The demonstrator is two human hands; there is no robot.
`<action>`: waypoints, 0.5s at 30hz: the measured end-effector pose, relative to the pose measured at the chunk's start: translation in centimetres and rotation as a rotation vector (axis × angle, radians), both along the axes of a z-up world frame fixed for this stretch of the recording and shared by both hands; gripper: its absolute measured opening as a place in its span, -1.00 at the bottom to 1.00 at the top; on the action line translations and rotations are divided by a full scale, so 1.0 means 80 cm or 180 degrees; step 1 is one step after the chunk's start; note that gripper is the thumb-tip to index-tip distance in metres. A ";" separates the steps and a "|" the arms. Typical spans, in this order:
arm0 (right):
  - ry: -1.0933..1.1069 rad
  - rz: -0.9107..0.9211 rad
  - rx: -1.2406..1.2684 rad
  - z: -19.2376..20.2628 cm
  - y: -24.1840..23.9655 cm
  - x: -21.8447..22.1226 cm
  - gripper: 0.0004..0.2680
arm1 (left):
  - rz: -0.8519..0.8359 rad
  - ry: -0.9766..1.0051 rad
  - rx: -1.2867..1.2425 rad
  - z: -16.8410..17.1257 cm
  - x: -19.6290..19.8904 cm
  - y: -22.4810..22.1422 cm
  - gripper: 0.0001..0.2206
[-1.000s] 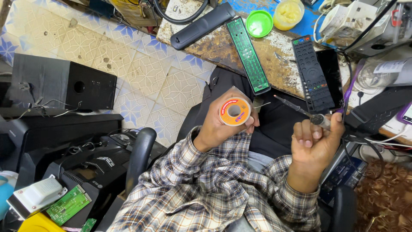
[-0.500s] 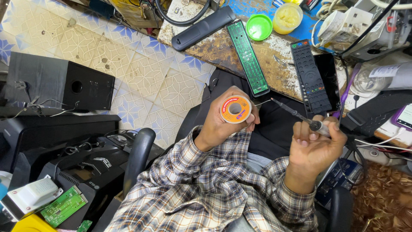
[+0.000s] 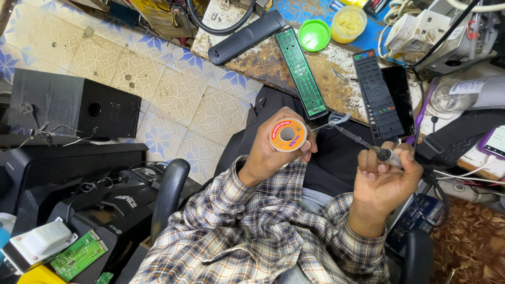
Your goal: The person solders components on a circuit board of a remote control using a soldering iron and solder wire.
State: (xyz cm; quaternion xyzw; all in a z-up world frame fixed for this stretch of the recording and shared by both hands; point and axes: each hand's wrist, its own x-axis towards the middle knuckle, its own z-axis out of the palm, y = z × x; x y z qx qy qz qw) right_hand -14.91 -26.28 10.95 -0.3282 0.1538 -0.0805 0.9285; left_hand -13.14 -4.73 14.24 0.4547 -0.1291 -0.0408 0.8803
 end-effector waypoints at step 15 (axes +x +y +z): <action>0.0042 -0.0029 0.0021 0.001 0.001 0.000 -0.92 | -0.0010 0.0012 0.0109 0.003 0.002 0.000 -0.76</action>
